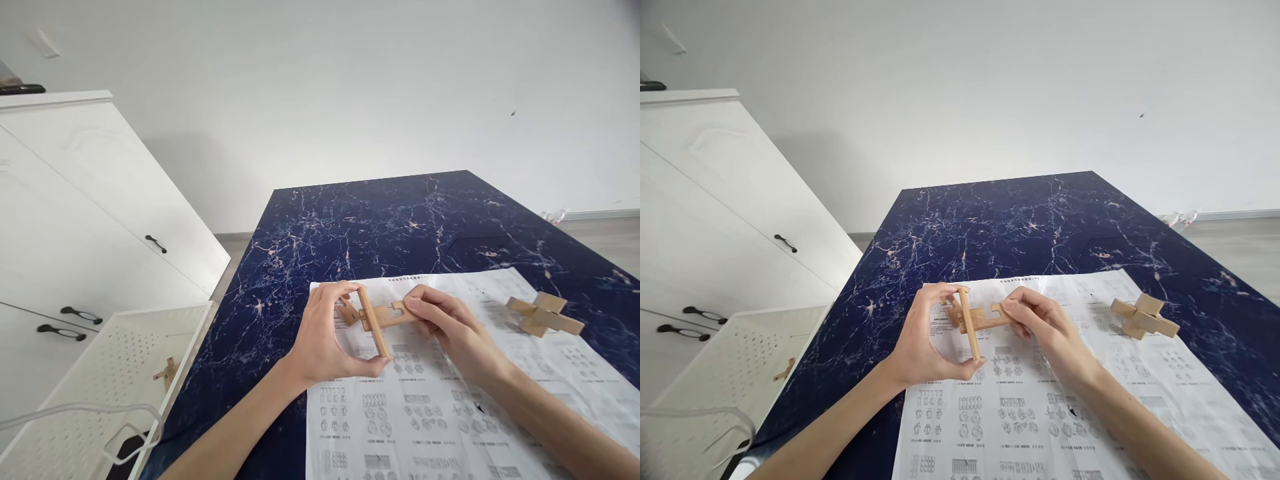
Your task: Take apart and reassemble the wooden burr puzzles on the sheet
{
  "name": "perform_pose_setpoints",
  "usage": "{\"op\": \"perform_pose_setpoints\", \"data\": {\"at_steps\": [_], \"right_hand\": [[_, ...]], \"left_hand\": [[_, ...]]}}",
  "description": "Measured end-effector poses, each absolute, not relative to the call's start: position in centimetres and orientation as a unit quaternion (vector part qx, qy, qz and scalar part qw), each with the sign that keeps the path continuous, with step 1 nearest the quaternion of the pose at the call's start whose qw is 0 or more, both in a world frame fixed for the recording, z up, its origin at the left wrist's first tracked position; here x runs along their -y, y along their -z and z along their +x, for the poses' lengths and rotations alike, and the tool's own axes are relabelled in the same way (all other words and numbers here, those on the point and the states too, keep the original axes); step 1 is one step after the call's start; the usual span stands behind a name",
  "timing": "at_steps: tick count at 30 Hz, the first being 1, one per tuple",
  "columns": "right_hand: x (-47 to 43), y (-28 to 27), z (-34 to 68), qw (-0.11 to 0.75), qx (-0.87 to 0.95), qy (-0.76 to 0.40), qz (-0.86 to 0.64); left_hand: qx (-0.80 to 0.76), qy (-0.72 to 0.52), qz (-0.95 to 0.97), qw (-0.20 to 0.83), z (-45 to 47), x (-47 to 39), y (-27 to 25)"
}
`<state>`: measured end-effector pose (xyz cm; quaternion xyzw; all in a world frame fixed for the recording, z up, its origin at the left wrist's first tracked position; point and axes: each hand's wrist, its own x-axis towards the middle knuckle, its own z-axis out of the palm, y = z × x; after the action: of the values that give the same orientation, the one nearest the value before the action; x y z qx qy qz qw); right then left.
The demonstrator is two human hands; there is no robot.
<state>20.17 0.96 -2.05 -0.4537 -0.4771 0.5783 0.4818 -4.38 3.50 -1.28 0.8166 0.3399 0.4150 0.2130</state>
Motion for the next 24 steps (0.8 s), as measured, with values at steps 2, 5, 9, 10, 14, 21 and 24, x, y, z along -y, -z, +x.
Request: {"op": "perform_pose_setpoints", "data": {"at_steps": [2,5,9,10,14,21,24], "right_hand": [[-1.02,2.03,20.20,0.483,0.475,-0.580,-0.452],[-1.10,2.04,20.31,0.481,0.479,-0.583,-0.447],[-1.19,2.06,20.44,0.480,0.482,-0.585,-0.442],[-1.21,2.03,20.43,0.479,0.482,-0.584,-0.443],[-1.20,1.73,20.20,0.479,0.483,-0.574,-0.455],[-1.18,1.42,20.08,0.476,0.489,-0.566,-0.463],[-1.18,1.48,20.26,0.476,0.485,-0.575,-0.457]], "left_hand": [[-0.339,-0.416,0.817,0.211,-4.34,-3.49,1.22],[-0.336,-0.417,0.820,0.202,-4.30,-3.49,0.92],[-0.323,-0.423,0.825,0.190,-4.23,-3.50,0.64],[-0.322,-0.425,0.825,0.188,-4.21,-3.49,0.65],[-0.341,-0.432,0.816,0.178,-4.16,-3.45,0.90],[-0.349,-0.421,0.817,0.185,-4.23,-3.46,0.87],[-0.349,-0.421,0.817,0.186,-4.22,-3.37,0.64]]}}
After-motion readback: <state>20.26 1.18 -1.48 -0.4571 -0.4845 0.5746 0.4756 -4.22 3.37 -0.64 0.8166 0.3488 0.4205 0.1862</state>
